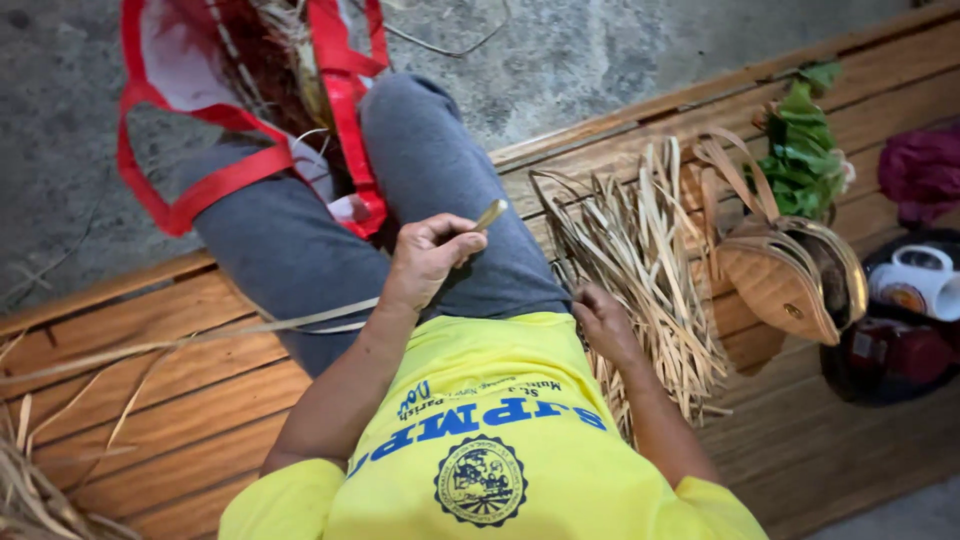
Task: Strip fibers from long plant stalks using a small blade and collect them in a bag
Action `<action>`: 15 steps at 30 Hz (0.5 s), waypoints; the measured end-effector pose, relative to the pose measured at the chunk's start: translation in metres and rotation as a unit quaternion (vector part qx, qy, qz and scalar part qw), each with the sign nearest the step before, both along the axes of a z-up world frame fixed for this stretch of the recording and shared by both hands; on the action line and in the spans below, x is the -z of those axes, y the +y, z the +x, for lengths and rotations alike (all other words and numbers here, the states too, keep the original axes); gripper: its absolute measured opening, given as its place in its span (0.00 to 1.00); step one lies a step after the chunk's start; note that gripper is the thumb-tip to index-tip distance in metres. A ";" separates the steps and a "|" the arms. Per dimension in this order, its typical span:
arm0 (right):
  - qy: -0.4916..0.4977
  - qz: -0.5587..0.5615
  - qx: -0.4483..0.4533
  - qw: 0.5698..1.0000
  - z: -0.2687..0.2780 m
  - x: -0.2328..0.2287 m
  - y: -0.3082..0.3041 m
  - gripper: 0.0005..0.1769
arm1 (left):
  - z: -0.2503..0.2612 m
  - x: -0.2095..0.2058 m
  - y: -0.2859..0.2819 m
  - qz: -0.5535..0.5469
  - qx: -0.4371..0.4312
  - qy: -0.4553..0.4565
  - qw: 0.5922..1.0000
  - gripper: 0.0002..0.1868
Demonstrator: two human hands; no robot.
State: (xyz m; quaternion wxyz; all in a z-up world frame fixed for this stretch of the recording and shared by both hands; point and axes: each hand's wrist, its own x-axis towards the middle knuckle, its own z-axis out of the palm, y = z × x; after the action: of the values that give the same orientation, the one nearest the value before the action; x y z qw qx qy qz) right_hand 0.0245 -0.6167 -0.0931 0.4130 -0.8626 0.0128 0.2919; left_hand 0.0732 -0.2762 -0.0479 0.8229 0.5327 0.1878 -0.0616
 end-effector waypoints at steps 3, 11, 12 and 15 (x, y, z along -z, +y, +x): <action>-0.096 0.066 0.033 0.993 0.006 -0.034 0.021 0.06 | 0.002 0.000 -0.001 0.004 0.008 0.005 1.000 0.06; -0.123 0.168 0.049 0.977 0.045 -0.100 0.102 0.05 | -0.002 -0.003 -0.001 0.030 0.051 -0.007 0.998 0.08; -0.114 0.175 0.047 0.977 0.048 -0.104 0.109 0.05 | -0.003 -0.005 0.001 0.035 0.066 -0.018 0.997 0.08; -0.120 0.166 0.040 0.978 0.057 -0.106 0.123 0.04 | -0.003 -0.004 0.003 0.056 0.090 -0.034 0.994 0.07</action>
State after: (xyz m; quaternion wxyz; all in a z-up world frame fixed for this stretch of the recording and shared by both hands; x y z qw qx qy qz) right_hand 0.0817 -0.4935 0.0134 0.5602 -0.8096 -0.0506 0.1677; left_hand 0.0699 -0.2729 -0.0436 0.7889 0.5943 0.1147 -0.1067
